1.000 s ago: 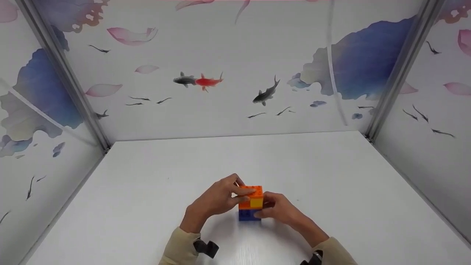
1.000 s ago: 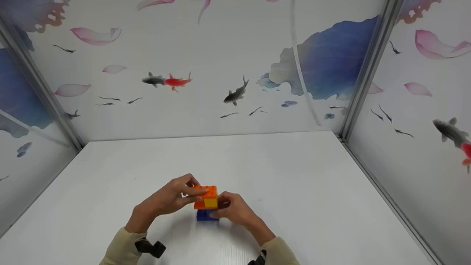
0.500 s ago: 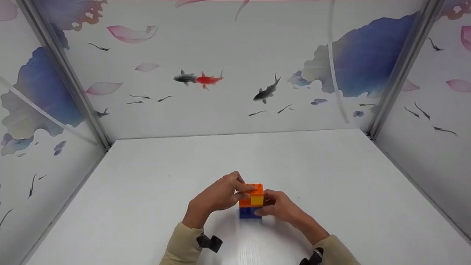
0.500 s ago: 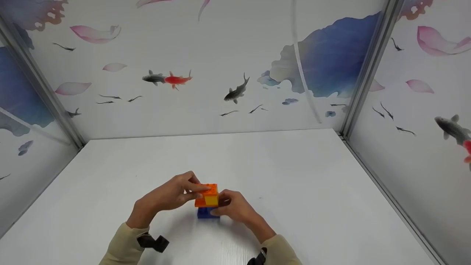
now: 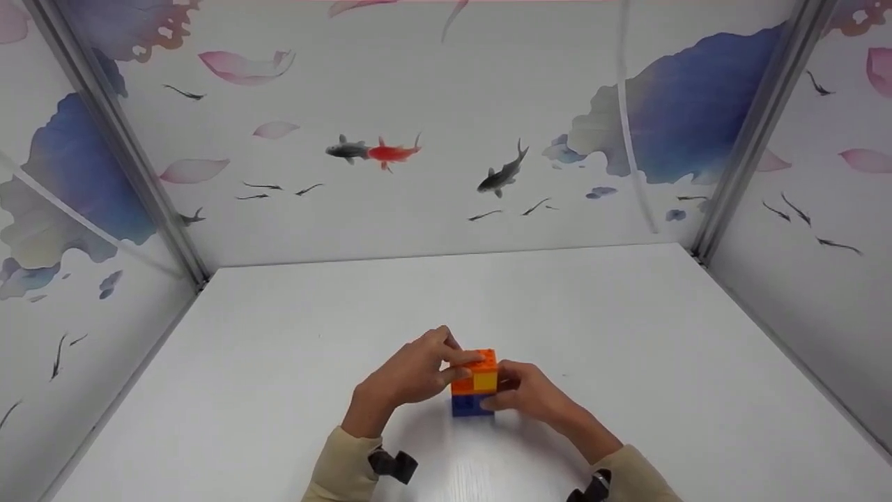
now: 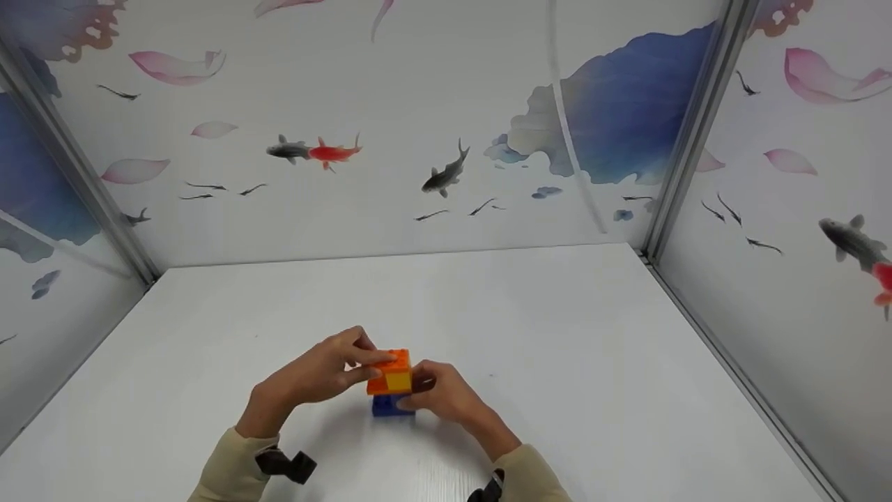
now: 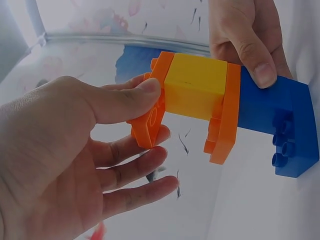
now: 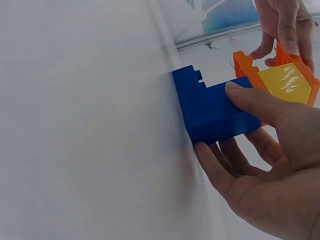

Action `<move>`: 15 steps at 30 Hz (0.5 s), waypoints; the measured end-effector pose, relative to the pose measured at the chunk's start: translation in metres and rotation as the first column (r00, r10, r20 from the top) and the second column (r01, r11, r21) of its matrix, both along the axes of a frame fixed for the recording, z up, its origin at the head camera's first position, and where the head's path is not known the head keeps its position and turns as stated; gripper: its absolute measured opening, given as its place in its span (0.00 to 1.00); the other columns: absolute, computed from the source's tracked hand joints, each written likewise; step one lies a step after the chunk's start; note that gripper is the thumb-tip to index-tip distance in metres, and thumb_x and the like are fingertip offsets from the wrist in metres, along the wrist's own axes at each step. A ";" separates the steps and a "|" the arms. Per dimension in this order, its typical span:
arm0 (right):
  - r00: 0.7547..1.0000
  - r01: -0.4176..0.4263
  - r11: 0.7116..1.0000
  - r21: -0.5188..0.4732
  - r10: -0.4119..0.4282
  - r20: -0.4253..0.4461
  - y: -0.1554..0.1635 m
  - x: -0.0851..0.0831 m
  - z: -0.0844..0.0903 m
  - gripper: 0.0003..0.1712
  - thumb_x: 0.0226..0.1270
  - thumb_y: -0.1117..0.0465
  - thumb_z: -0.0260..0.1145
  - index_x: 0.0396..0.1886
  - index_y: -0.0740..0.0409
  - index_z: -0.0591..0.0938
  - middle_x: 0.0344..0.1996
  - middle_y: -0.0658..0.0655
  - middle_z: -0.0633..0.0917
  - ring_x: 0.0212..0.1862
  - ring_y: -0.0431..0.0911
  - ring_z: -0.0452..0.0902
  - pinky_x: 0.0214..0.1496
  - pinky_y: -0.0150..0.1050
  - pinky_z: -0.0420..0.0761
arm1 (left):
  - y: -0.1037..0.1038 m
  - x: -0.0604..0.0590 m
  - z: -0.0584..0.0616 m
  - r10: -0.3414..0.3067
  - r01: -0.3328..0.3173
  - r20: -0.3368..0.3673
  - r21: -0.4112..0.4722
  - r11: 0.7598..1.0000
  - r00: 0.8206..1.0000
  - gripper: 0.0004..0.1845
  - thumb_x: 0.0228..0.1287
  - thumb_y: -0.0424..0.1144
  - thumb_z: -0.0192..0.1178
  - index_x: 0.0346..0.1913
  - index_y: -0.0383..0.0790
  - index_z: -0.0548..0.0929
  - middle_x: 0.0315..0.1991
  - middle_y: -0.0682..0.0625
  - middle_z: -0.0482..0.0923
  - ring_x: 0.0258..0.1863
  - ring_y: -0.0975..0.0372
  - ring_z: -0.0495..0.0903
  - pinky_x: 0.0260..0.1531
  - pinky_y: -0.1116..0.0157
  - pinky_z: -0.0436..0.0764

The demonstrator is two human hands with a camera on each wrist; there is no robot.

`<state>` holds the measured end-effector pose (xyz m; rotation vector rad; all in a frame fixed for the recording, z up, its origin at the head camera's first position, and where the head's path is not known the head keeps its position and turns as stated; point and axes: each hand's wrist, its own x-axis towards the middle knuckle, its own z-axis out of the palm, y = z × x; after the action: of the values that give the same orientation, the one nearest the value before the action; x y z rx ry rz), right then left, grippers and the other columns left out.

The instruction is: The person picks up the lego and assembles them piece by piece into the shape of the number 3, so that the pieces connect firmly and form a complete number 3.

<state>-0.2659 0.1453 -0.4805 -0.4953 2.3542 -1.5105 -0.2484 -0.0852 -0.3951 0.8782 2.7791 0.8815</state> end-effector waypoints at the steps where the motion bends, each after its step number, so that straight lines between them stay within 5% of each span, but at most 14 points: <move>1: 1.000 -0.004 1.000 -0.002 0.004 -0.001 0.000 0.000 0.000 0.24 0.62 0.55 0.74 0.56 0.56 0.81 0.50 0.54 0.86 0.51 0.47 0.80 0.63 0.50 0.80 | -0.001 0.000 -0.001 0.001 -0.001 -0.009 -0.004 1.000 1.000 0.19 0.69 0.41 0.63 0.61 0.58 0.83 0.42 0.53 0.74 0.39 0.64 0.71 0.40 0.72 0.76; 15: 1.000 -0.002 1.000 0.011 0.002 0.002 0.000 -0.001 0.003 0.24 0.62 0.55 0.74 0.57 0.55 0.81 0.51 0.54 0.86 0.51 0.47 0.80 0.65 0.52 0.79 | -0.006 -0.009 -0.013 -0.100 0.112 -0.074 0.165 0.980 0.992 0.20 0.70 0.46 0.62 0.62 0.46 0.82 0.53 0.48 0.81 0.52 0.57 0.80 0.51 0.69 0.83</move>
<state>-0.2668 0.1449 -0.4778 -0.4926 2.3584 -1.4960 -0.2571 -0.0909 -0.4080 1.0889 2.7120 1.1019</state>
